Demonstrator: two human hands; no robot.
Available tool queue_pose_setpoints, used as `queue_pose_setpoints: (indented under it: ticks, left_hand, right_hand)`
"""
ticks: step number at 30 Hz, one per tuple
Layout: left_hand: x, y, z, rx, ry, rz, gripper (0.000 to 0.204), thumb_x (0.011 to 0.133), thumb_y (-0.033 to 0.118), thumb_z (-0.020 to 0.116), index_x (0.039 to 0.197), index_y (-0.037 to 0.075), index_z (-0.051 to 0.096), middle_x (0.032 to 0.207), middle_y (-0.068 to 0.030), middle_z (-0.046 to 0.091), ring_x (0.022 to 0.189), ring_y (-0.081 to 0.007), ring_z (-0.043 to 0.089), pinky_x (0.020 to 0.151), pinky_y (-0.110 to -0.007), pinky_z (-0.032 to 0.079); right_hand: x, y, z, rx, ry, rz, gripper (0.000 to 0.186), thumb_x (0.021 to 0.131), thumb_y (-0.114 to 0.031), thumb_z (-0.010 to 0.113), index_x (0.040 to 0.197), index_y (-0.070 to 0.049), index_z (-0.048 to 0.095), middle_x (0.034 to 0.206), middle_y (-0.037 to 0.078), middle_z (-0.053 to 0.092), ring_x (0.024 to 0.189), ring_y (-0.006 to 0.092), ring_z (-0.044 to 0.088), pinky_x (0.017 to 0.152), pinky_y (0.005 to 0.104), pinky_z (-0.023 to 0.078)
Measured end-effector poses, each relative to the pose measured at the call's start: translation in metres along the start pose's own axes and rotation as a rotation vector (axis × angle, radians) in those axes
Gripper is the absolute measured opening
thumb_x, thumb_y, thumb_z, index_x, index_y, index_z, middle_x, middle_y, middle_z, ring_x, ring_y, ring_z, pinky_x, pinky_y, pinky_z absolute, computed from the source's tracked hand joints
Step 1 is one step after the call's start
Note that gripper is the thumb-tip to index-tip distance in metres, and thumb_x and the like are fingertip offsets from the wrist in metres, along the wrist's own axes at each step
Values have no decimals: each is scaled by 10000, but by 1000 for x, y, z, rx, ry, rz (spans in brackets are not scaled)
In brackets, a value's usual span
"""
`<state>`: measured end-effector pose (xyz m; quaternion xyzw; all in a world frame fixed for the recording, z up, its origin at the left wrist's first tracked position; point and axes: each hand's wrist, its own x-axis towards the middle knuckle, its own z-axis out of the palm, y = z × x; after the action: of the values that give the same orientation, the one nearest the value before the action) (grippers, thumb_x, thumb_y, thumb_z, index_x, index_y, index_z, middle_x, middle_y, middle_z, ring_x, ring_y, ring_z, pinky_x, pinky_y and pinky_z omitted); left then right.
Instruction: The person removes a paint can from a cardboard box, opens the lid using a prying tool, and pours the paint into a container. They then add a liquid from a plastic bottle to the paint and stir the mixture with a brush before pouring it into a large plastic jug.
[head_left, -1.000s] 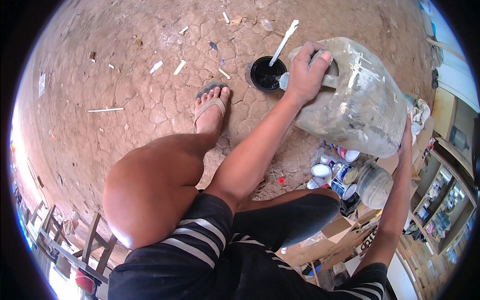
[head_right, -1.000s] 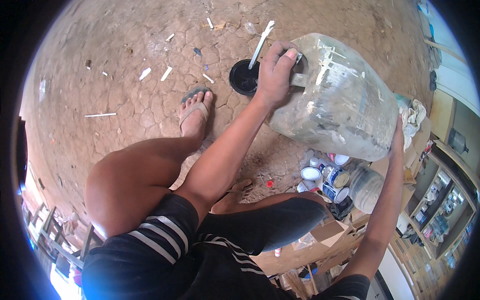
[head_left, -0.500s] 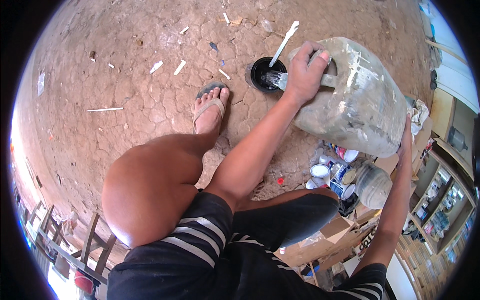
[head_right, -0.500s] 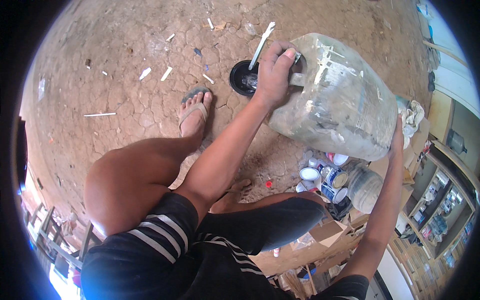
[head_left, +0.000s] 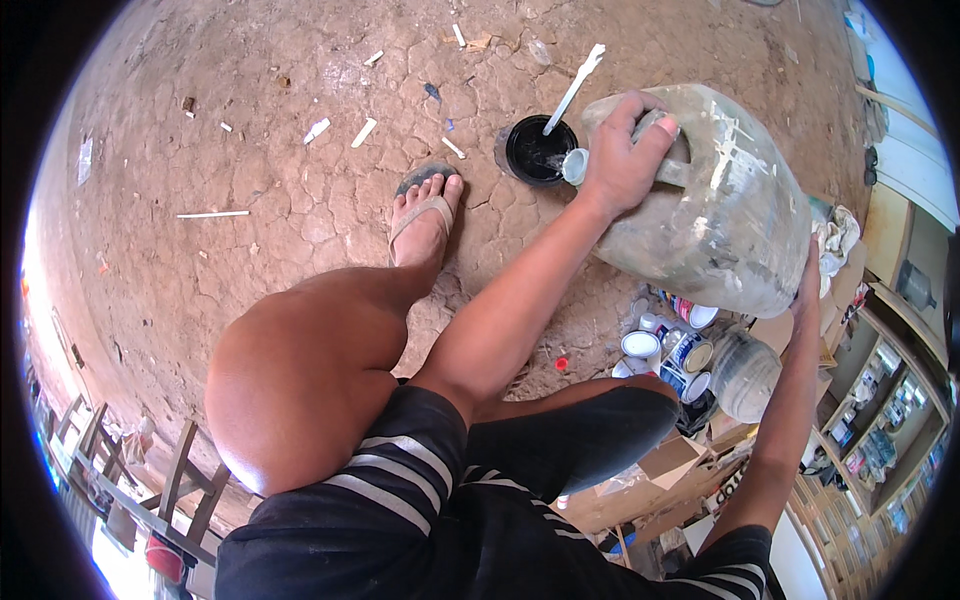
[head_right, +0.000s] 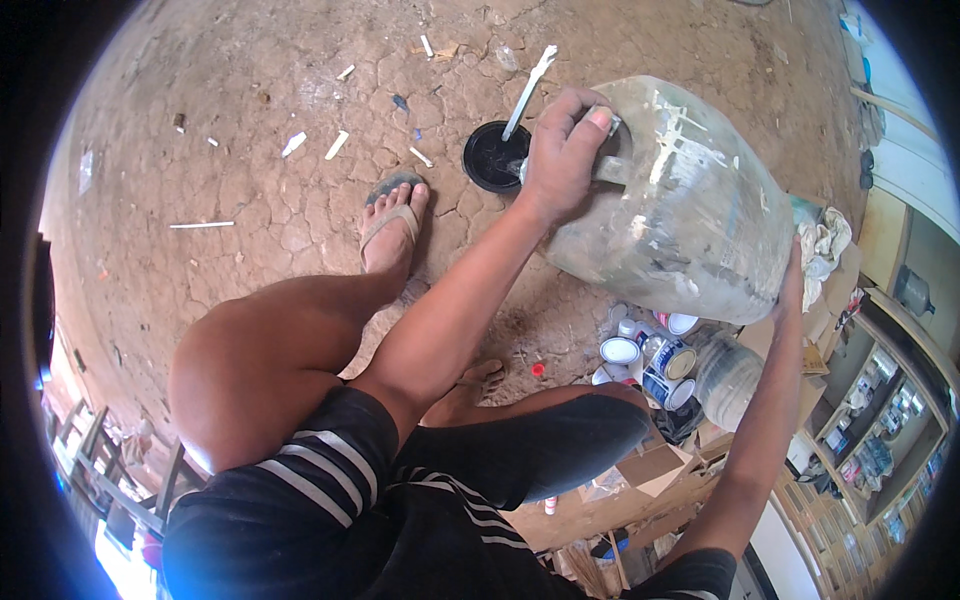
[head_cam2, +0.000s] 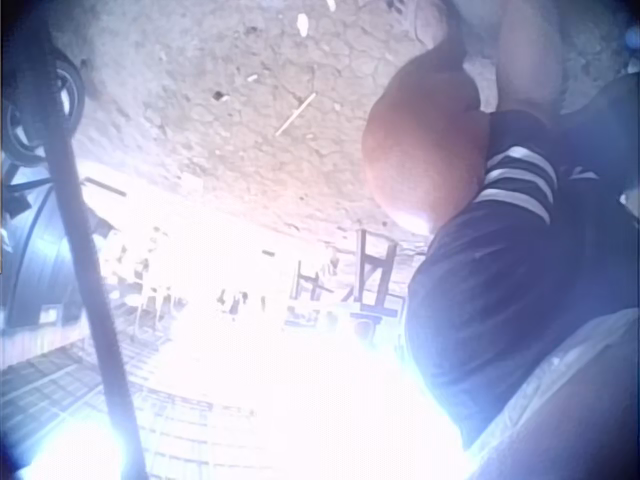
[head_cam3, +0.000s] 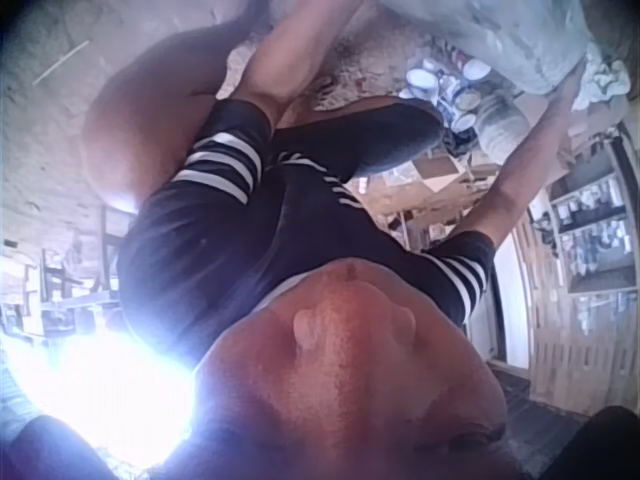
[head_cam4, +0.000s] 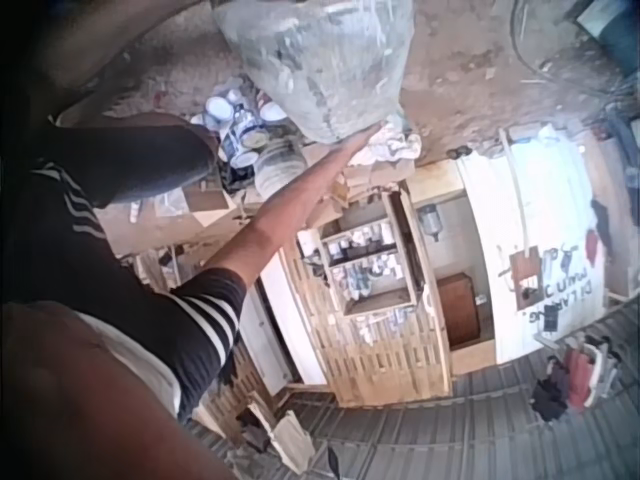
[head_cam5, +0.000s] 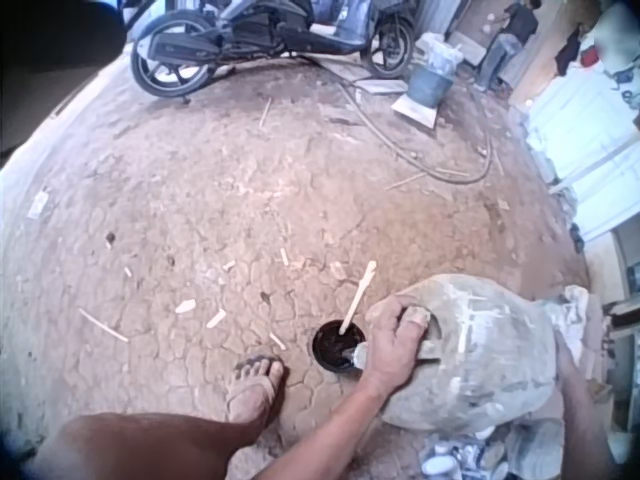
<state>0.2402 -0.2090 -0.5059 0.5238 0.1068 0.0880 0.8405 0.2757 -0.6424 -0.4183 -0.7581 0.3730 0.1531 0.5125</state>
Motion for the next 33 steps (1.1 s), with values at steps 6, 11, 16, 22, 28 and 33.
queue_pose_setpoints:
  ticks: [6, 11, 16, 22, 28, 33]
  left_hand:
    - [-3, 21, 12, 141, -41, 56, 359, 921, 345, 641, 1076, 22, 619, 918, -106, 648, 894, -199, 609, 846, -346, 491]
    - [-15, 35, 17, 268, -70, 62, 392, 894, 363, 662, 1074, 17, 620, 893, -157, 675, 867, -272, 656, 828, -381, 508]
    - [-21, 37, 44, 320, -52, 99, 408, 885, 388, 675, 1070, 29, 615, 887, -186, 675, 849, -343, 669, 808, -421, 519]
    - [-33, 56, 107, 489, -87, 130, 441, 886, 420, 699, 1106, 45, 624, 932, -220, 689, 887, -395, 678, 820, -445, 521]
    - [-44, 64, 179, 493, -187, 232, 429, 903, 357, 703, 1129, 4, 610, 997, -221, 671, 933, -385, 655, 846, -451, 509]
    - [-63, 66, 168, 875, -271, 548, 505, 873, 384, 746, 1179, 12, 593, 1076, -192, 626, 1040, -380, 579, 901, -457, 470]
  right_hand:
    - [22, 25, 9, 69, -101, -5, 768, 1023, -632, 423, 1565, -89, 380, 1525, 127, 497, 1333, 294, 539, 1118, 429, 434]
    - [26, 39, 53, 139, -113, 65, 742, 1030, -628, 399, 1543, -93, 418, 1514, 126, 510, 1331, 286, 542, 1121, 426, 433]
    - [42, 47, 38, 181, -174, 27, 708, 1037, -597, 397, 1505, -73, 479, 1441, 130, 582, 1241, 287, 617, 1082, 418, 468]
    - [-35, -40, 86, -220, -194, -524, 676, 1062, -487, 429, 1518, 12, 429, 1543, 168, 459, 1419, 288, 431, 1193, 349, 300]
    - [-136, -72, 45, -433, -111, -724, 868, 927, -503, 678, 1547, 23, 373, 1574, 218, 413, 1480, 307, 360, 1211, 358, 260]
    - [-89, -55, -23, -237, -17, -497, 835, 932, -472, 677, 1562, -16, 373, 1544, 204, 465, 1420, 300, 452, 1166, 360, 339]
